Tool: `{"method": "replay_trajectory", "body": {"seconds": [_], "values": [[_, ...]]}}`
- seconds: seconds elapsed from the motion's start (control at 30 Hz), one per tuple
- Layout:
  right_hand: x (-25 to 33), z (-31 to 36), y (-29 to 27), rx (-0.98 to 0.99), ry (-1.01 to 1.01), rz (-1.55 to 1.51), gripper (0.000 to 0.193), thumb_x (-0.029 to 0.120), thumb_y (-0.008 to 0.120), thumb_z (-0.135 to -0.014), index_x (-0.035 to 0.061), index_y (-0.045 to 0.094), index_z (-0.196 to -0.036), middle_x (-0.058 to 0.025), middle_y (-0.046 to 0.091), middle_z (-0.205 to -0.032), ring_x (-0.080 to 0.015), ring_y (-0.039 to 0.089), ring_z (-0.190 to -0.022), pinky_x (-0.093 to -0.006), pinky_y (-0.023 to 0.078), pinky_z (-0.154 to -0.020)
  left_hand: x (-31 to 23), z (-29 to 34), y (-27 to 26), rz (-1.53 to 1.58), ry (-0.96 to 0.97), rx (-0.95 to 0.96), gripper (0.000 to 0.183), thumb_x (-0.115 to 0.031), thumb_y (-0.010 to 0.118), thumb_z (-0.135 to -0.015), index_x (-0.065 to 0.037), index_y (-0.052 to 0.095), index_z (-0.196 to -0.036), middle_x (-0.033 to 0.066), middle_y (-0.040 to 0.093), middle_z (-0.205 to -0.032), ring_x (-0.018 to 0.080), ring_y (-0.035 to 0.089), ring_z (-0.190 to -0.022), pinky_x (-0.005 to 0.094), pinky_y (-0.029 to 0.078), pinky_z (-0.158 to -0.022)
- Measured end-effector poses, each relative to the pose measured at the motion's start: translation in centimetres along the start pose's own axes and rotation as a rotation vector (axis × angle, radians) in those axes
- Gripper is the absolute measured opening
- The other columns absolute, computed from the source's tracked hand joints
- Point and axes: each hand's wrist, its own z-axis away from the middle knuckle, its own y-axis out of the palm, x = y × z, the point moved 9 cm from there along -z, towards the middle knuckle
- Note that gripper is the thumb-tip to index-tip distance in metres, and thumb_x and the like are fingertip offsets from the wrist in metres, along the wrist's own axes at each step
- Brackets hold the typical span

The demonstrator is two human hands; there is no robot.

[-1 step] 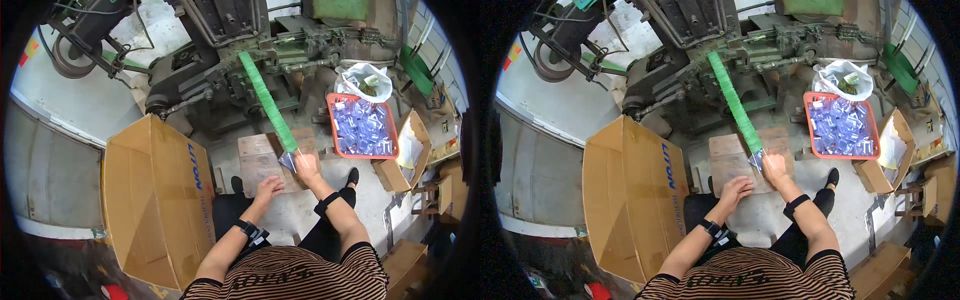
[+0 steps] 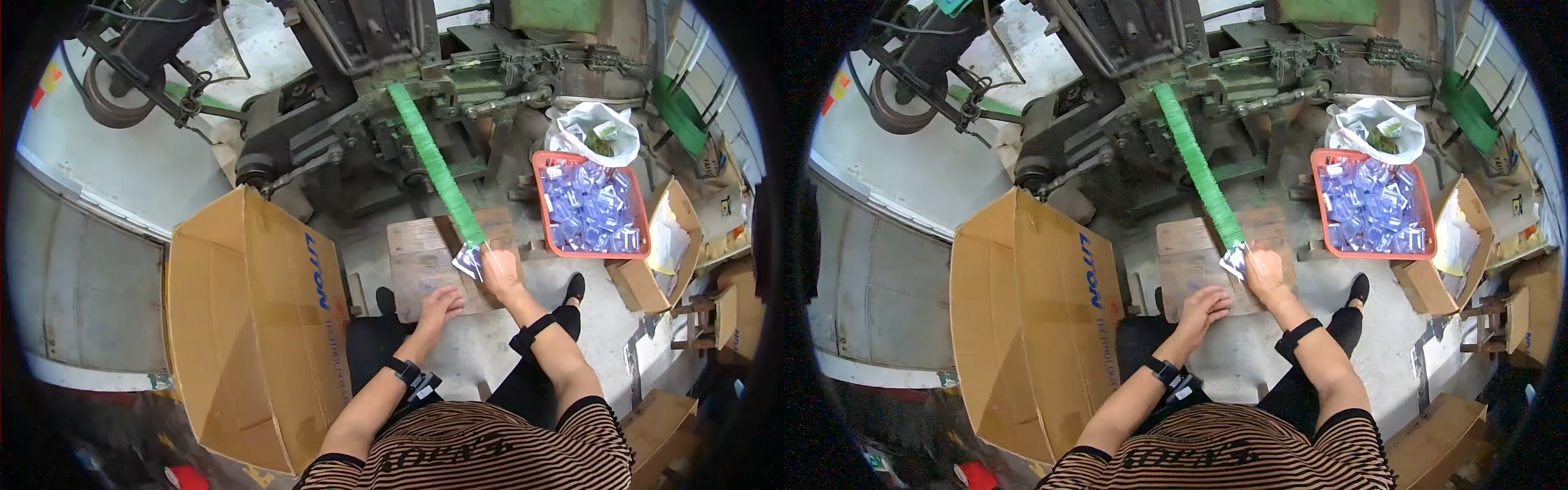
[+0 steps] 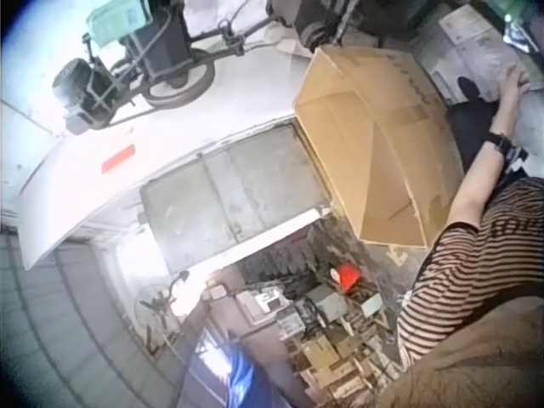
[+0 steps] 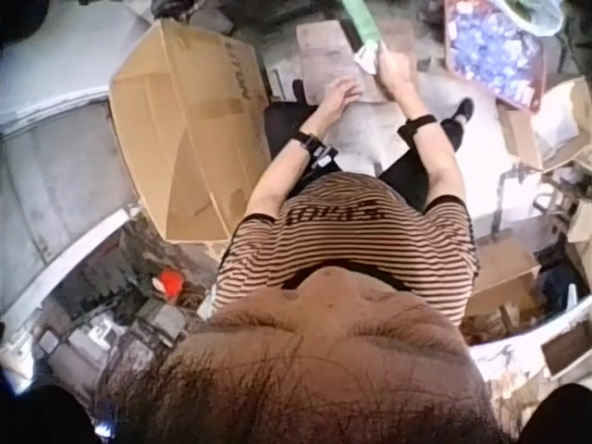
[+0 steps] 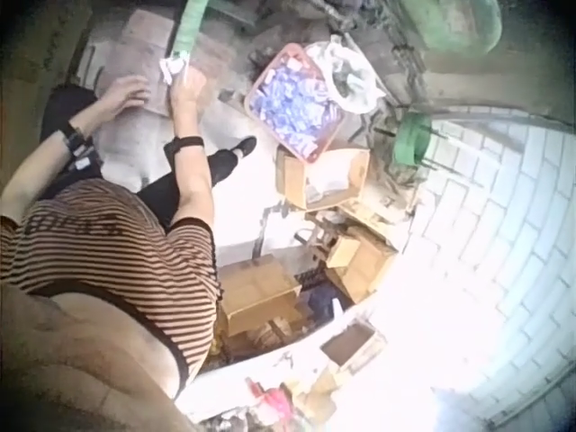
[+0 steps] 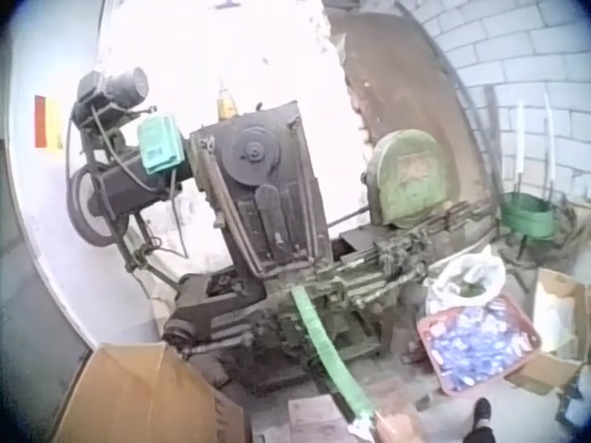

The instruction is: Sorting small metal parts and packaging electronic components into boxes on a fabrication floor.

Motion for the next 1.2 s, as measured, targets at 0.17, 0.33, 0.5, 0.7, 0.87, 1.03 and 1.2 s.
{"method": "replay_trajectory", "body": {"seconds": [0.17, 0.33, 0.5, 0.7, 0.87, 1.03, 1.2], "values": [[-1.9, 3.9, 0.8, 0.102, 0.346, -0.738, 0.011, 0.005, 0.058, -0.074, -0.0029, 0.059, -0.081, -0.0152, 0.061, -0.062, -0.0238, 0.062, -0.054, -0.0359, 0.048, -0.051, -2.1, -0.6, 2.5, 0.025, 0.131, -0.002, 0.048, -0.034, 0.044, -0.094, -0.002, 0.036, -0.129, 0.0118, 0.055, -0.113, 0.0186, 0.054, -0.103, 0.0318, 0.046, -0.084], [-1.6, 5.0, -3.3, 0.285, 0.503, -1.083, 0.006, 0.003, 0.053, -0.08, -0.001, 0.056, -0.084, -0.0127, 0.06, -0.065, -0.0202, 0.061, -0.055, -0.0322, 0.047, -0.05, -2.9, 0.6, 4.1, 0.162, 0.152, -0.009, 0.05, -0.045, 0.033, -0.094, -0.004, 0.039, -0.122, 0.0117, 0.059, -0.095, 0.0201, 0.057, -0.086, 0.0359, 0.048, -0.074], [-1.1, -1.9, -13.5, -0.068, 0.089, -0.752, 0.046, -0.008, 0.048, -0.069, 0.0073, 0.05, -0.112, -0.0164, 0.054, -0.092, -0.0373, 0.056, -0.086, -0.0427, 0.046, -0.073, -3.2, 1.1, 7.6, 0.27, -0.031, 0.182, 0.058, -0.055, 0.024, -0.092, -0.007, 0.04, -0.119, 0.0125, 0.058, -0.094, 0.0237, 0.057, -0.086, 0.0389, 0.048, -0.072], [1.2, -6.4, -11.4, -0.002, -0.151, -0.497, 0.039, -0.006, 0.052, -0.066, 0.005, 0.054, -0.104, -0.0165, 0.05, -0.095, -0.0358, 0.053, -0.094, -0.042, 0.044, -0.076, -4.4, 1.2, 11.1, 0.411, 0.033, 0.229, 0.053, -0.053, 0.024, -0.093, -0.009, 0.039, -0.119, 0.0136, 0.056, -0.098, 0.0255, 0.058, -0.088, 0.04, 0.05, -0.073], [1.1, -4.8, -10.8, 0.157, -0.124, -0.553, 0.019, -0.002, 0.051, -0.068, 0.001, 0.06, -0.085, -0.0155, 0.054, -0.082, -0.033, 0.057, -0.084, -0.039, 0.045, -0.07, -6.3, 1.3, 10.1, 0.453, 0.129, 0.119, 0.05, -0.05, 0.021, -0.095, -0.011, 0.041, -0.118, 0.0096, 0.057, -0.102, 0.0247, 0.058, -0.091, 0.04, 0.048, -0.076], [0.3, -3.4, -11.5, 0.091, 0.026, -1.034, 0.017, 0.0, 0.055, -0.075, -0.0003, 0.061, -0.09, -0.014, 0.06, -0.084, -0.0243, 0.06, -0.075, -0.0332, 0.046, -0.067, -7.4, 1.3, 9.7, 0.42, 0.101, 0.095, 0.045, -0.046, 0.023, -0.096, -0.012, 0.043, -0.116, 0.0094, 0.057, -0.107, 0.0251, 0.058, -0.094, 0.0421, 0.049, -0.077], [-0.4, -3.2, -12.1, -0.094, -0.046, -0.937, 0.015, 0.002, 0.056, -0.078, 0.0009, 0.061, -0.092, -0.0144, 0.062, -0.084, -0.0288, 0.061, -0.075, -0.0347, 0.047, -0.068, -7.4, 0.7, 9.6, 0.405, 0.059, 0.103, 0.042, -0.043, 0.025, -0.096, -0.013, 0.043, -0.118, 0.0093, 0.057, -0.109, 0.0256, 0.058, -0.094, 0.0454, 0.05, -0.078]]}}
